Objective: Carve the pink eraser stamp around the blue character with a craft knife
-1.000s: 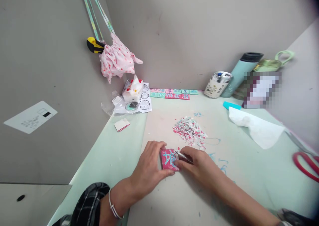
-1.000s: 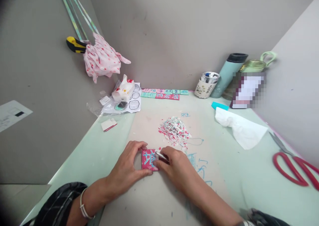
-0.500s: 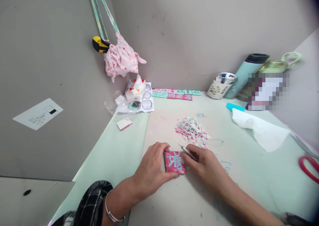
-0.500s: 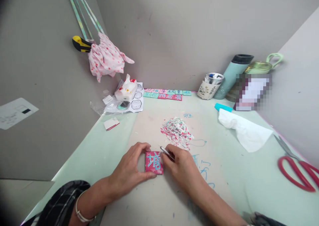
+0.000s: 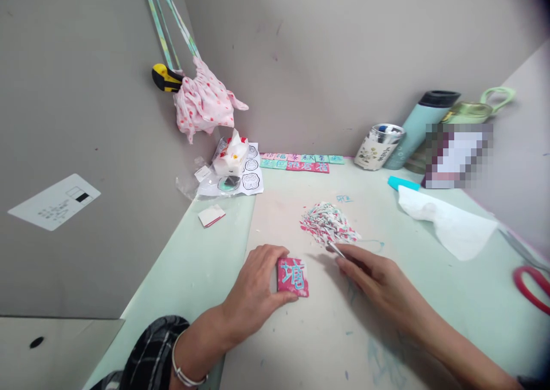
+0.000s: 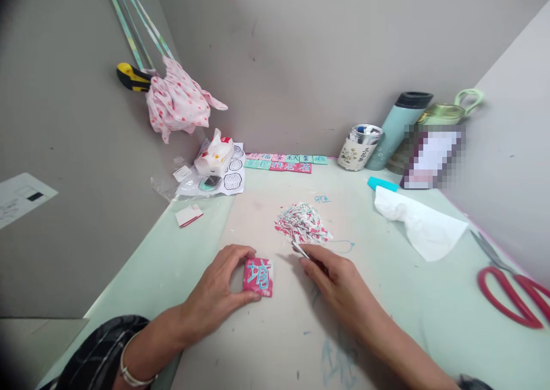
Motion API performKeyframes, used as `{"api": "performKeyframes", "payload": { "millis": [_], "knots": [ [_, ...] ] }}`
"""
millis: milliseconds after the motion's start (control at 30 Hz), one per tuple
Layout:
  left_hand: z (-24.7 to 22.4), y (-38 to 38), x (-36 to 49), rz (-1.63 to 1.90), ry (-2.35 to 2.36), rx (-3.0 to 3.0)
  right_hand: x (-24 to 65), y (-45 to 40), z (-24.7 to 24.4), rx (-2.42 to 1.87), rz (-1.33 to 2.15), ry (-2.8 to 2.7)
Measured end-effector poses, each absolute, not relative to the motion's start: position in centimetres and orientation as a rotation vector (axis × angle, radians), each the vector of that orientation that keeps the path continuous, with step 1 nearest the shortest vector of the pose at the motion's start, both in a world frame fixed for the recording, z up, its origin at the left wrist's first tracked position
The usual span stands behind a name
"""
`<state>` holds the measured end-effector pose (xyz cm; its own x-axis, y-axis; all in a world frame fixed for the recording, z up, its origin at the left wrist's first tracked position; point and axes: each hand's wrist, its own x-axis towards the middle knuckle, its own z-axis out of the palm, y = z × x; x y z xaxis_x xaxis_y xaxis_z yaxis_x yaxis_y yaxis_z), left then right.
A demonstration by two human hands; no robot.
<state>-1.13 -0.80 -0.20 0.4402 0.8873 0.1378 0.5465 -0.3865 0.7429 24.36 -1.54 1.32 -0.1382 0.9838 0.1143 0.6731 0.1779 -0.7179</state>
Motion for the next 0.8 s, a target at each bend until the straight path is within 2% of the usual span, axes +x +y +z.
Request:
{"api": "performKeyframes", "payload": {
  "millis": [133, 400, 800],
  "knots": [
    [-0.1, -0.7, -1.1, 0.694, 1.196, 2.161, 24.8, -2.7, 0.8, -1.475, 0.601, -2.052],
    [0.3, -0.7, -0.5, 0.609, 1.279, 2.194, 25.3, -4.3, 0.5, -1.141, 0.157, -2.404],
    [-0.3, -0.6, -0.4, 0.552, 1.271, 2.195, 25.2, -4.8, -0.5, -1.161, 0.182, -2.528]
  ]
}}
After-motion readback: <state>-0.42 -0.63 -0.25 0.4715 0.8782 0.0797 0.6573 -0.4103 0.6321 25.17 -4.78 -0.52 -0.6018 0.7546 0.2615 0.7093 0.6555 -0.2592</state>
